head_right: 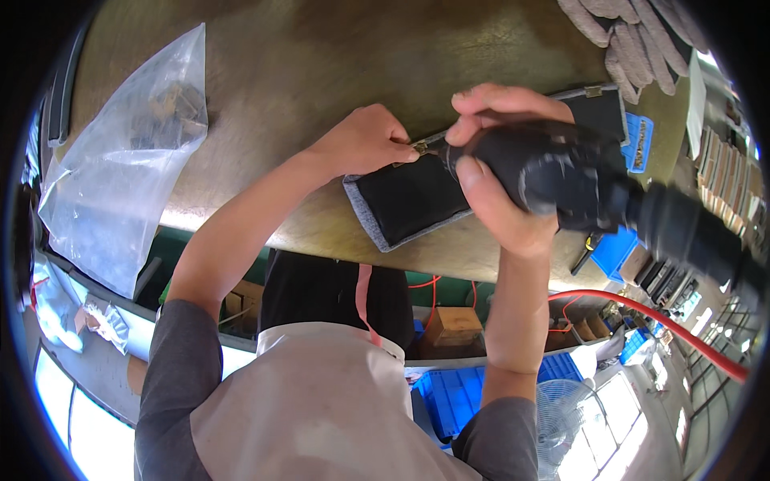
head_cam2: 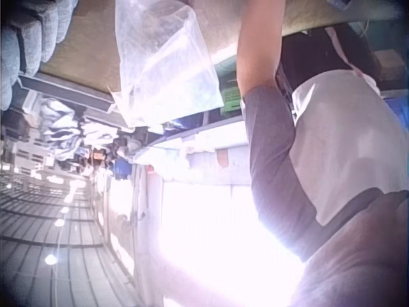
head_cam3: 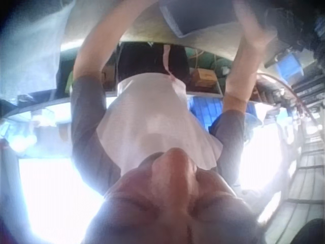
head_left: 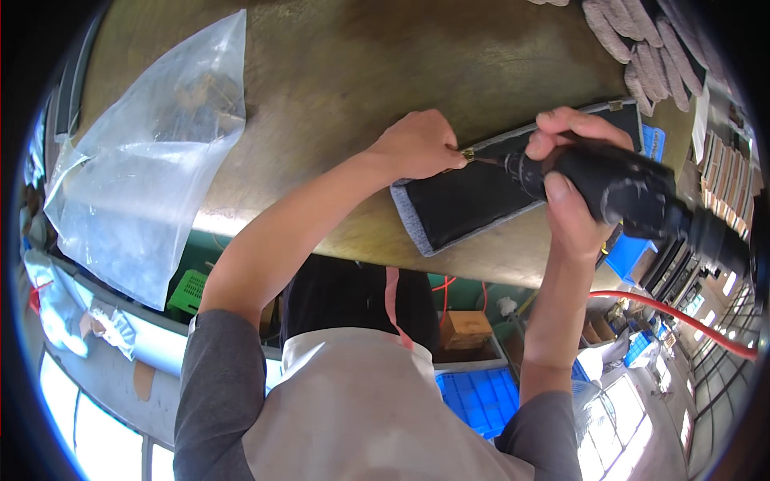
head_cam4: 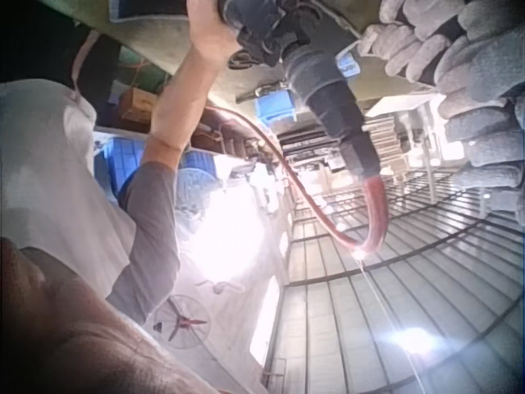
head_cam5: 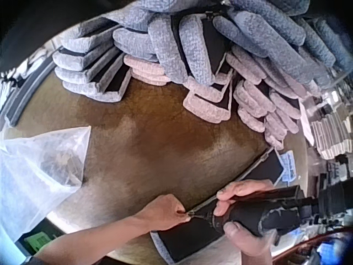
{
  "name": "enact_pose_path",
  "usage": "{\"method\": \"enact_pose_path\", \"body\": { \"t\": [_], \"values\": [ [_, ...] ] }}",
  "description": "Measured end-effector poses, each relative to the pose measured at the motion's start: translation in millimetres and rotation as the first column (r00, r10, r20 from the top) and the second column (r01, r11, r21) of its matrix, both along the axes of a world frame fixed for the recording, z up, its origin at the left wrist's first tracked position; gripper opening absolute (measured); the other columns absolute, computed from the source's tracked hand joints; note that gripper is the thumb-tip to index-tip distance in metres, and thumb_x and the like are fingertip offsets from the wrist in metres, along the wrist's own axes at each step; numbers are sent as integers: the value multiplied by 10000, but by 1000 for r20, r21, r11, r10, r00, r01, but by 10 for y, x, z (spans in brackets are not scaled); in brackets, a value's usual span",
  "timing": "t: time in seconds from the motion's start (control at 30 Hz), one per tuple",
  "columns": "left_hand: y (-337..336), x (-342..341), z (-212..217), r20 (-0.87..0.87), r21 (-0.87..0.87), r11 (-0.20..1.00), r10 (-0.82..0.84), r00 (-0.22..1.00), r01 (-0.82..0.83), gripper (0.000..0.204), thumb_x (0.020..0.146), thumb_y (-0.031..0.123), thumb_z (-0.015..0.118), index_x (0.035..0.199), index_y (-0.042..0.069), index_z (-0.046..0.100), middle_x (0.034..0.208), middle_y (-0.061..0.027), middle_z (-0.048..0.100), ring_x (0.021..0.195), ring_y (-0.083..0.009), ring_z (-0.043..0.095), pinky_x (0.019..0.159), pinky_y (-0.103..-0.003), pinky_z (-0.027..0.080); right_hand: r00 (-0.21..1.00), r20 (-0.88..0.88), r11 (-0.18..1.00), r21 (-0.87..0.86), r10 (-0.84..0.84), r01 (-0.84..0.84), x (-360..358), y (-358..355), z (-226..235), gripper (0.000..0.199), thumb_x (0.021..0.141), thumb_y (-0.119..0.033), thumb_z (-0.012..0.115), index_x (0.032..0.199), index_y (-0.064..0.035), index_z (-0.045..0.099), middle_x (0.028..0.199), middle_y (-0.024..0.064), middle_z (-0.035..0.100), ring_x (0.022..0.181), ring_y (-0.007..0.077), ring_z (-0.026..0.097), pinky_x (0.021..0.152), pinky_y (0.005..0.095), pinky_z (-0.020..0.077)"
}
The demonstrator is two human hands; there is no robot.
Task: Attaching metal hinges to upholstered furniture panels using an electric screwdriver.
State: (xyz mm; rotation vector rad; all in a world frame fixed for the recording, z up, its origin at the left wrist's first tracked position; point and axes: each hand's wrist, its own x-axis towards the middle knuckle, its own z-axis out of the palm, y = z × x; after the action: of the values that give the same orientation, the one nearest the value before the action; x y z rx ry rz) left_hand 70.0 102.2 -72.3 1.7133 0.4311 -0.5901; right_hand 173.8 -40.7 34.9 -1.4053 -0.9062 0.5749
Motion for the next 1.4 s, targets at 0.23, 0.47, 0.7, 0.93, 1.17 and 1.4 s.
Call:
{"method": "enact_pose_path", "body": {
  "t": [0.23, 0.47, 0.7, 0.93, 1.17, 1.4],
  "values": [
    [-159, -185, 191, -4, 150, 981, 129, 992, -127, 268, 785, 280, 673, 872, 29, 707, 739, -174, 649, 784, -329, 642, 711, -414, 501, 981, 179, 996, 61, -80, 70, -431, -233, 135, 525, 725, -30, 681, 1202, -48, 461, 1107, 203, 563, 879, 238, 617, 822, 375, 506],
    [-408, -1042, 201, 288, -345, 774, 625, 725, -530, 279, 939, -16, 480, 1202, -10, 573, 1084, -109, 626, 844, -166, 651, 786, -304, 522, 869, -346, 849, 271, -354, 454, -523, -741, 249, 520, 730, -120, 658, 1217, -40, 497, 1118, 186, 562, 877, 222, 600, 882, 432, 445],
    [-624, -1131, 435, -357, -556, 510, 566, 743, -656, 196, 945, 62, 531, 1094, -21, 627, 826, -86, 666, 742, -147, 662, 684, -279, 550, 761, -545, 802, 245, -351, 545, -637, -970, 199, 528, 725, -151, 653, 1216, -31, 498, 1104, 170, 564, 874, 211, 605, 886, 425, 433],
    [-842, -1107, 413, -22, -459, 667, 651, 759, -586, 225, 953, 95, 543, 1132, -6, 635, 769, 44, 519, 622, -33, 397, 567, -197, 339, 708, -615, 780, 231, -347, 582, -665, -1064, 89, 519, 730, -155, 646, 1211, -28, 498, 1098, 171, 568, 873, 210, 607, 874, 437, 455],
    [-925, -1095, 446, -209, -704, 366, 712, 671, -608, 133, 940, 30, 536, 1023, 20, 640, 839, -56, 642, 590, -73, 537, 574, -215, 457, 717, -615, 786, 245, -327, 568, -645, -1119, 74, 517, 740, -153, 636, 1220, -26, 495, 1107, 169, 569, 878, 202, 606, 874, 434, 450],
    [-948, -1128, 405, -412, -646, 257, 675, 612, -719, 93, 926, 49, 568, 950, 17, 651, 818, -112, 696, 560, -110, 606, 530, -241, 508, 728, -621, 795, 266, -291, 545, -648, -1075, 125, 525, 749, -148, 652, 1232, -25, 486, 1131, 172, 563, 889, 204, 609, 884, 431, 440]
  ]
}}
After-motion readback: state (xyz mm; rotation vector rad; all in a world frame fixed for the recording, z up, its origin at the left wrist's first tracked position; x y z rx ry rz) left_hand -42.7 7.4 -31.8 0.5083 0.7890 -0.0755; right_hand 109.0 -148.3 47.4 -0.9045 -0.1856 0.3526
